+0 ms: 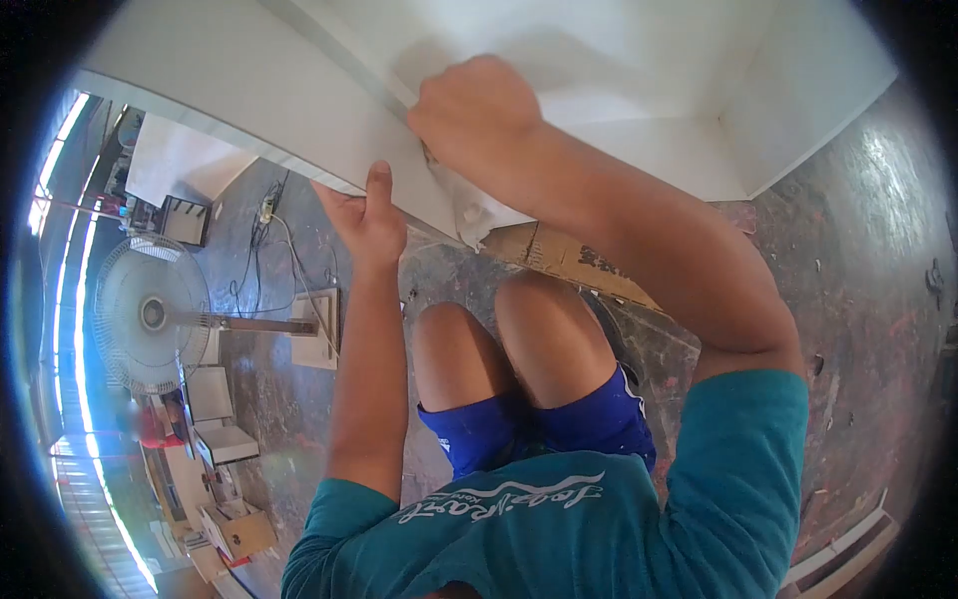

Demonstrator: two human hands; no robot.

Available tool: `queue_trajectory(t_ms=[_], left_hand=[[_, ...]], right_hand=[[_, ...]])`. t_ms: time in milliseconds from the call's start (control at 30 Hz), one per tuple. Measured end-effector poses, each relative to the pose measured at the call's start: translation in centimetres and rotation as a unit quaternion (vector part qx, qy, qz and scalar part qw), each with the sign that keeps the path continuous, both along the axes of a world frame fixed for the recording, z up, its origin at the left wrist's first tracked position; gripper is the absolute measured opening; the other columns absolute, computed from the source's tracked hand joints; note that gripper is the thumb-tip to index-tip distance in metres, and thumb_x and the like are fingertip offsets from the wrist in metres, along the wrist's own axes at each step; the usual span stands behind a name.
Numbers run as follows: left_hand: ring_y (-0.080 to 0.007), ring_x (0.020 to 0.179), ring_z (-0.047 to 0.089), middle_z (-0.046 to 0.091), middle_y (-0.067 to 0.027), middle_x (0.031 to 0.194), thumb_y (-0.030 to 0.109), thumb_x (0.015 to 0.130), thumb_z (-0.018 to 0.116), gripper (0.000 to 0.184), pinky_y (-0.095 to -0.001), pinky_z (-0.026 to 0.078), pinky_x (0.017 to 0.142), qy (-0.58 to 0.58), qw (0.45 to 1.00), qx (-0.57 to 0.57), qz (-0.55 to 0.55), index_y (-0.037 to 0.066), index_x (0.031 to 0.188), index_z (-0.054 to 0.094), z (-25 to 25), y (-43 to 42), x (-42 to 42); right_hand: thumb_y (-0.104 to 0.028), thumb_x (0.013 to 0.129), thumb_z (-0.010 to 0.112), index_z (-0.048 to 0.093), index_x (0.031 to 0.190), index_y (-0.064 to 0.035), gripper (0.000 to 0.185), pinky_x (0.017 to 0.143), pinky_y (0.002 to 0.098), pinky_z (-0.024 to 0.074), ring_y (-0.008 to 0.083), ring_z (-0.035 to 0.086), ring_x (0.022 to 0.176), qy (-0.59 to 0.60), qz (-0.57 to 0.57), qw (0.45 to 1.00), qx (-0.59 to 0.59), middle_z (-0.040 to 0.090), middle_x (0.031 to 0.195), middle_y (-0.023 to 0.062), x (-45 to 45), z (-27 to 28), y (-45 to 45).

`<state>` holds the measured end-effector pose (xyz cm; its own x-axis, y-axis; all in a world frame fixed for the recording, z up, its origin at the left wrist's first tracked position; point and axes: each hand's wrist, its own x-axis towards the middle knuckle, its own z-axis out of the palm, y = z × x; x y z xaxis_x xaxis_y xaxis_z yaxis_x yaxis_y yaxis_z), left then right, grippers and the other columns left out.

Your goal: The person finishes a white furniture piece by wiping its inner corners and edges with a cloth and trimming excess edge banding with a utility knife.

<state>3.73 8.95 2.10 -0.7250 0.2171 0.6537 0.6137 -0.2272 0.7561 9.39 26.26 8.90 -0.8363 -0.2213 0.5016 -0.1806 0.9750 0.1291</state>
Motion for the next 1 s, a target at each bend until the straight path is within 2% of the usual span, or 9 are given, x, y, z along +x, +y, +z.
queue_trajectory(t_ms=[100, 200, 233, 300, 500, 600, 800, 900, 1000], left_hand=[[-0.0197, 0.118, 0.053, 0.051, -0.0145, 0.130, -0.009, 0.089, 0.056, 0.058, -0.0336, 0.040, 0.103, 0.017, 1.000, -0.001, -0.002, -0.001, 0.140, 0.030, 0.0, 0.0, -0.1], [-0.0192, 0.118, 0.053, 0.051, -0.0145, 0.130, -0.008, 0.089, 0.056, 0.058, -0.0334, 0.041, 0.102, 0.005, 1.000, 0.010, -0.018, -0.002, 0.140, 0.030, 0.4, 0.1, 0.3], [-0.0190, 0.117, 0.053, 0.051, -0.0144, 0.129, -0.008, 0.089, 0.056, 0.057, -0.0333, 0.041, 0.102, 0.010, 1.000, -0.002, -0.013, -0.002, 0.140, 0.030, 0.4, 0.0, 0.4], [-0.0186, 0.117, 0.053, 0.051, -0.0142, 0.129, -0.008, 0.090, 0.056, 0.057, -0.0332, 0.041, 0.102, 0.020, 0.999, -0.026, 0.002, -0.003, 0.140, 0.030, 0.5, -0.1, 0.4], [-0.0183, 0.115, 0.054, 0.052, -0.0137, 0.126, -0.006, 0.090, 0.057, 0.053, -0.0329, 0.042, 0.101, -0.006, 1.000, 0.009, -0.024, -0.004, 0.136, 0.032, 0.7, 0.0, 0.9], [-0.0183, 0.115, 0.054, 0.052, -0.0138, 0.126, -0.007, 0.089, 0.057, 0.053, -0.0330, 0.042, 0.100, 0.024, 1.000, 0.007, -0.017, -0.003, 0.136, 0.032, 0.2, -0.1, -0.1], [-0.0176, 0.113, 0.054, 0.053, -0.0132, 0.125, -0.007, 0.089, 0.058, 0.054, -0.0325, 0.042, 0.100, 0.032, 0.999, 0.006, -0.008, -0.004, 0.137, 0.032, 0.2, 0.0, -0.2], [-0.0173, 0.113, 0.054, 0.052, -0.0127, 0.125, -0.007, 0.089, 0.058, 0.054, -0.0319, 0.042, 0.099, 0.022, 0.999, 0.037, -0.031, -0.003, 0.136, 0.033, 0.2, 0.3, 0.1], [-0.0149, 0.114, 0.053, 0.051, -0.0114, 0.127, -0.010, 0.091, 0.050, 0.053, -0.0300, 0.042, 0.099, 0.031, 0.998, 0.020, -0.043, -0.003, 0.140, 0.031, 0.0, 0.1, -0.2]], right_hand=[[-0.014, 0.075, 0.067, 0.076, 0.074, -0.0113, 0.010, 0.062, 0.0397, 0.0559, 0.0276, 0.072, 0.074, 0.011, 0.018, 1.000, -0.004, 0.071, 0.073, 0.0102, 0.3, -1.0, -0.2], [-0.013, 0.077, 0.066, 0.077, 0.078, -0.0104, 0.011, 0.064, 0.0397, 0.0566, 0.0274, 0.072, 0.076, -0.127, -0.011, 0.992, 0.001, 0.072, 0.075, 0.0105, -1.1, -4.5, -0.6], [-0.013, 0.077, 0.066, 0.077, 0.078, -0.0103, 0.012, 0.065, 0.0396, 0.0567, 0.0274, 0.072, 0.076, -0.117, -0.018, 0.993, -0.011, 0.072, 0.076, 0.0105, -0.9, -4.7, -0.5], [-0.013, 0.078, 0.065, 0.077, 0.080, -0.0100, 0.012, 0.066, 0.0393, 0.0570, 0.0275, 0.072, 0.077, -0.096, -0.026, 0.995, -0.031, 0.072, 0.077, 0.0106, -0.5, -4.5, -0.5], [-0.011, 0.081, 0.063, 0.078, 0.083, -0.0120, 0.015, 0.068, 0.0400, 0.0563, 0.0294, 0.072, 0.078, -0.176, -0.048, 0.983, -0.008, 0.073, 0.084, 0.0125, -0.4, -3.8, -1.6], [-0.013, 0.083, 0.063, 0.078, 0.085, -0.0119, 0.015, 0.068, 0.0401, 0.0567, 0.0293, 0.072, 0.080, -0.159, -0.053, 0.986, -0.028, 0.073, 0.086, 0.0126, -0.6, -3.1, -1.5], [-0.012, 0.085, 0.061, 0.077, 0.094, -0.0119, 0.019, 0.073, 0.0418, 0.0582, 0.0310, 0.072, 0.086, -0.249, -0.093, 0.963, -0.051, 0.074, 0.092, 0.0122, -0.4, -4.6, -0.9], [-0.013, 0.086, 0.061, 0.076, 0.094, -0.0094, 0.017, 0.074, 0.0425, 0.0580, 0.0324, 0.072, 0.087, -0.249, -0.093, 0.960, -0.085, 0.073, 0.094, 0.0136, 0.1, -6.4, -0.8], [-0.023, 0.089, 0.063, 0.073, 0.089, -0.0035, 0.022, 0.072, 0.0450, 0.0571, 0.0332, 0.071, 0.085, -0.260, -0.082, 0.956, -0.108, 0.072, 0.090, 0.0167, 1.0, -7.4, -0.4]])
